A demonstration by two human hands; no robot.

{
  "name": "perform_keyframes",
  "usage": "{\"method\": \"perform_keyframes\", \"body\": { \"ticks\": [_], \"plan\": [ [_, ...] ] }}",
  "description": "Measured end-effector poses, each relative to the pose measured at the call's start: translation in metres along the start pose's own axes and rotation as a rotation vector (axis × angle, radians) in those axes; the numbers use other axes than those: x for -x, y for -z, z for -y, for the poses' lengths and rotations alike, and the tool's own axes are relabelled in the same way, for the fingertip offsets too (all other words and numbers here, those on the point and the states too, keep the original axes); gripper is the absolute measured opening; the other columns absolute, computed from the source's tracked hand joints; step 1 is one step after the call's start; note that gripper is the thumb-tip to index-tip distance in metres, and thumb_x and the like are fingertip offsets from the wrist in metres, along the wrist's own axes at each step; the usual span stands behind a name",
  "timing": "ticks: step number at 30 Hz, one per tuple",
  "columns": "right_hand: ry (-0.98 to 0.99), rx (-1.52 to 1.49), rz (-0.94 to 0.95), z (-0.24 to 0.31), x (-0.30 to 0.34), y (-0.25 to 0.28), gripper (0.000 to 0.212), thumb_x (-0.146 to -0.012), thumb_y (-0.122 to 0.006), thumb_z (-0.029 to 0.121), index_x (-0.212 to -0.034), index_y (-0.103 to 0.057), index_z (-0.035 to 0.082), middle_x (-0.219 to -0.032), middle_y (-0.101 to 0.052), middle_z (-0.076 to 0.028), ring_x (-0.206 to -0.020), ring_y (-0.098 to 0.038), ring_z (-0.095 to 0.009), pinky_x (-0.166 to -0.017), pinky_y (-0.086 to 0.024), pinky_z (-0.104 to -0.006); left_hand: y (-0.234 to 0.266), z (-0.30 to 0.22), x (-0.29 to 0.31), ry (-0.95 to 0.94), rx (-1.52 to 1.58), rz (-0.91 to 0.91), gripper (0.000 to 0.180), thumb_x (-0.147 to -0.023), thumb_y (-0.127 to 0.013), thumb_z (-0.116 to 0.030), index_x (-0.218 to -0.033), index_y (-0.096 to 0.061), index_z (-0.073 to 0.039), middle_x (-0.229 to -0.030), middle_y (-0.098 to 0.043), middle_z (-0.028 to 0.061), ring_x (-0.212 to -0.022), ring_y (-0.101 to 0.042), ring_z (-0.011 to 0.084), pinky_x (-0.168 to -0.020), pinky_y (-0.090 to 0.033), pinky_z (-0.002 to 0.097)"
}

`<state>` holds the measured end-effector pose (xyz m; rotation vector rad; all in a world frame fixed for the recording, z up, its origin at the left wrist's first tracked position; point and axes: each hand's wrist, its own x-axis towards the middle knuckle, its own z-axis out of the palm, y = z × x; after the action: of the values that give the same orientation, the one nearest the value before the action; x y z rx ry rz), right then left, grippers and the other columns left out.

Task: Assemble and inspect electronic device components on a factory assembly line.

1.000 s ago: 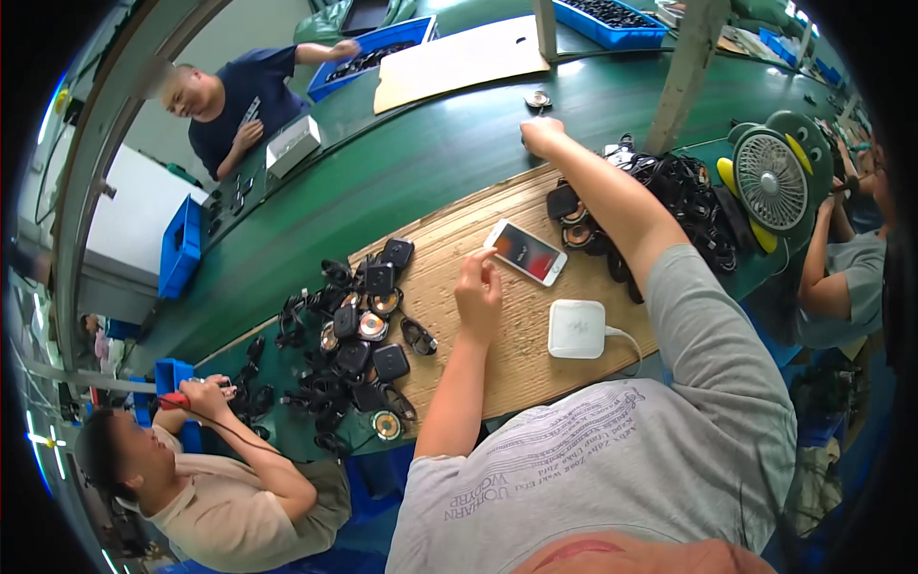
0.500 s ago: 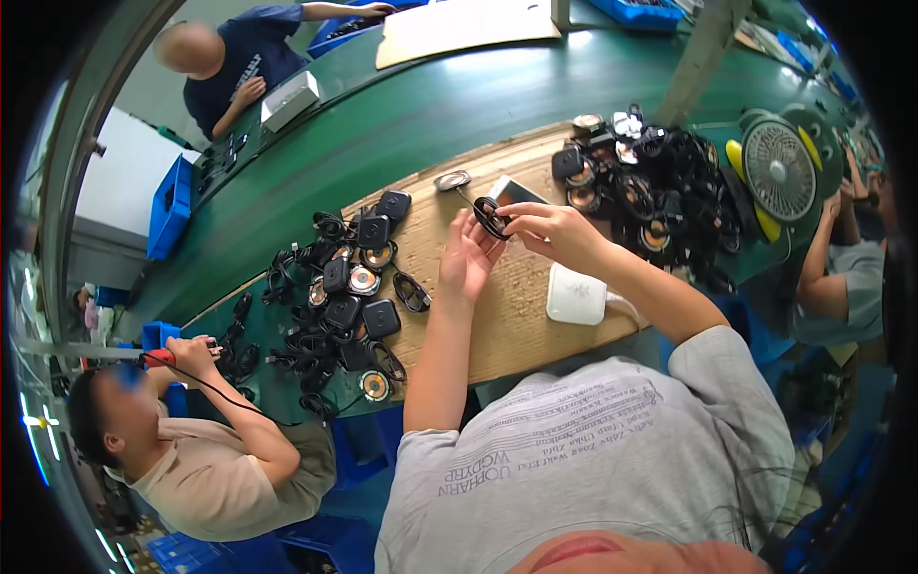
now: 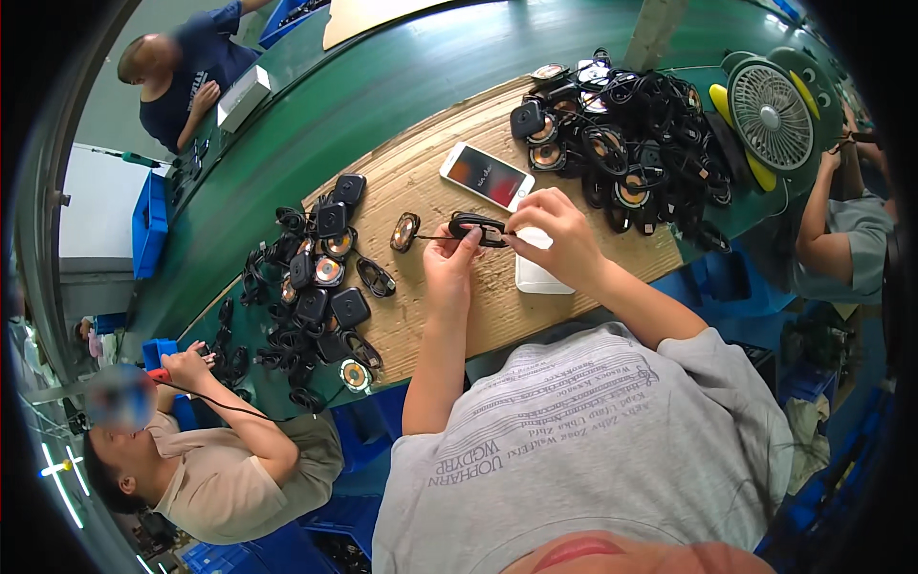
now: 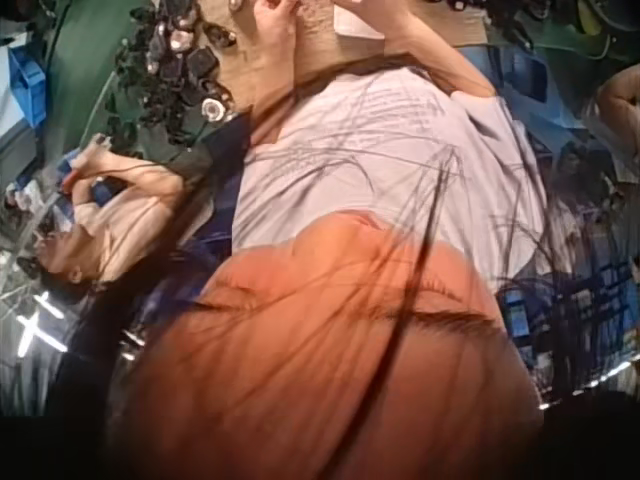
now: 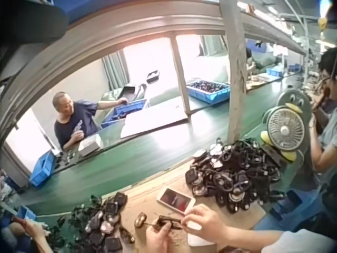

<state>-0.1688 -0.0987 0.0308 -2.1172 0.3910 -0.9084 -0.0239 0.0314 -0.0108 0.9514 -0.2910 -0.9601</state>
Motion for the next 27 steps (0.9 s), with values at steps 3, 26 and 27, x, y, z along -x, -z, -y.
{"method": "perform_keyframes", "body": {
  "ticks": [3,26,27],
  "plan": [
    [0.059,0.181,0.076,-0.003,-0.002,0.003,0.018,-0.079,-0.076,0.014,-0.096,-0.071,0.011,-0.095,-0.058,-0.002,-0.085,-0.053,-0.016,-0.072,-0.048,-0.0287,-0.002,0.005,0.001,-0.07,-0.085,-0.062,0.017,-0.085,-0.069,0.0,-0.098,-0.06,-0.003,-0.094,-0.068,0.0078,-0.083,-0.063,0.0127,-0.079,-0.049,0.0214],
    [-0.209,-0.072,0.129,-0.004,0.007,0.001,0.02,-0.083,-0.074,0.023,-0.098,-0.071,0.01,-0.096,-0.054,-0.005,-0.088,-0.05,-0.019,-0.074,-0.043,-0.0301,-0.01,-0.003,0.009,-0.012,-0.078,0.107,0.007,-0.091,-0.064,-0.006,-0.094,-0.061,-0.002,-0.089,-0.064,0.0128,-0.08,-0.062,0.0209,-0.078,-0.05,0.0287],
    [-0.151,0.0,0.148,-0.004,0.008,0.005,0.024,-0.082,-0.074,0.023,-0.103,-0.069,0.011,-0.1,-0.055,-0.006,-0.092,-0.051,-0.021,-0.077,-0.044,-0.0316,-0.01,-0.004,0.009,-0.025,-0.133,0.102,0.006,-0.091,-0.065,-0.007,-0.093,-0.062,-0.002,-0.086,-0.065,0.0116,-0.076,-0.062,0.0197,-0.075,-0.05,0.0272]
  ]
}}
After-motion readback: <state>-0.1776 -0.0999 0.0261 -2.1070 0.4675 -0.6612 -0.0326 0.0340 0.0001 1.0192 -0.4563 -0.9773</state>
